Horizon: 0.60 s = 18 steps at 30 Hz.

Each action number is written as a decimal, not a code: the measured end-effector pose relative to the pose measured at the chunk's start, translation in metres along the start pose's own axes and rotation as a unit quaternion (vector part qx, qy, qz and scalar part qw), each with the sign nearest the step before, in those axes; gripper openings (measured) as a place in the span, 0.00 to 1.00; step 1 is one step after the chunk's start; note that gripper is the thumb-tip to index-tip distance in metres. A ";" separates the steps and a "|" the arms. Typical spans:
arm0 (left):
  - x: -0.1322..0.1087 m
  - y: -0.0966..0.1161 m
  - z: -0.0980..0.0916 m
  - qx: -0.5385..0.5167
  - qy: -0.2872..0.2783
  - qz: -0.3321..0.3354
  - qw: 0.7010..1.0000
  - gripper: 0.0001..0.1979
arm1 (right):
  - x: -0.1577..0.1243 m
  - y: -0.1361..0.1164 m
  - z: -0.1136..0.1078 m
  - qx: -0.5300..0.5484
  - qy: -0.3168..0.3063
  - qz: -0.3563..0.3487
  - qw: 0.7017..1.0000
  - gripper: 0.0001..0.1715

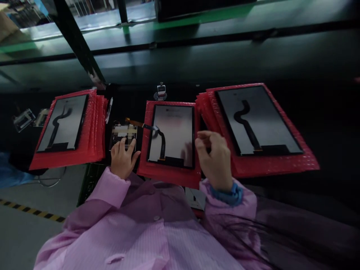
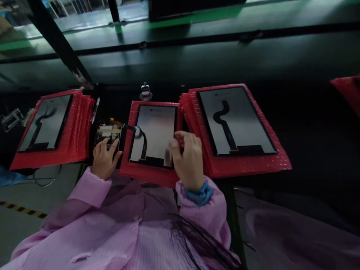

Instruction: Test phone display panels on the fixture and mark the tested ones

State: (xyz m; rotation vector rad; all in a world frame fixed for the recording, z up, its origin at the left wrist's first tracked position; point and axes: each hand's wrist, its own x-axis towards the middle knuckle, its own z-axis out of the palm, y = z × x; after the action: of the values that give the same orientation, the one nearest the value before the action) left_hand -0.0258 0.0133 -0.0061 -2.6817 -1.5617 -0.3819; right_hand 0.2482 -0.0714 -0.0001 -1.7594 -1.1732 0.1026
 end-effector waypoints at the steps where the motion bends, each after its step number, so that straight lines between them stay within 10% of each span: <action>1: -0.001 0.001 0.000 -0.017 0.018 0.004 1.000 0.29 | -0.013 0.000 -0.002 -0.005 -0.026 0.016 1.000 0.17; 9: -0.001 0.042 0.006 -0.230 0.040 0.110 0.966 0.25 | -0.061 -0.010 0.017 0.008 -0.019 0.147 0.989 0.29; 14: 0.007 0.042 0.001 -0.299 -0.011 0.027 0.954 0.29 | -0.054 -0.033 0.004 0.144 -0.016 0.244 0.959 0.30; 18: 0.025 0.028 -0.019 -0.430 -0.117 -0.069 0.892 0.36 | -0.044 -0.087 -0.008 0.241 -0.024 0.130 0.962 0.26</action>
State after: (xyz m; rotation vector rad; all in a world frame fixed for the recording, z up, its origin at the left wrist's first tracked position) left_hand 0.0059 0.0177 0.0205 -3.3387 -2.0205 -1.0001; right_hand 0.1713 -0.1046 0.0512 -1.4672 -0.8523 0.5438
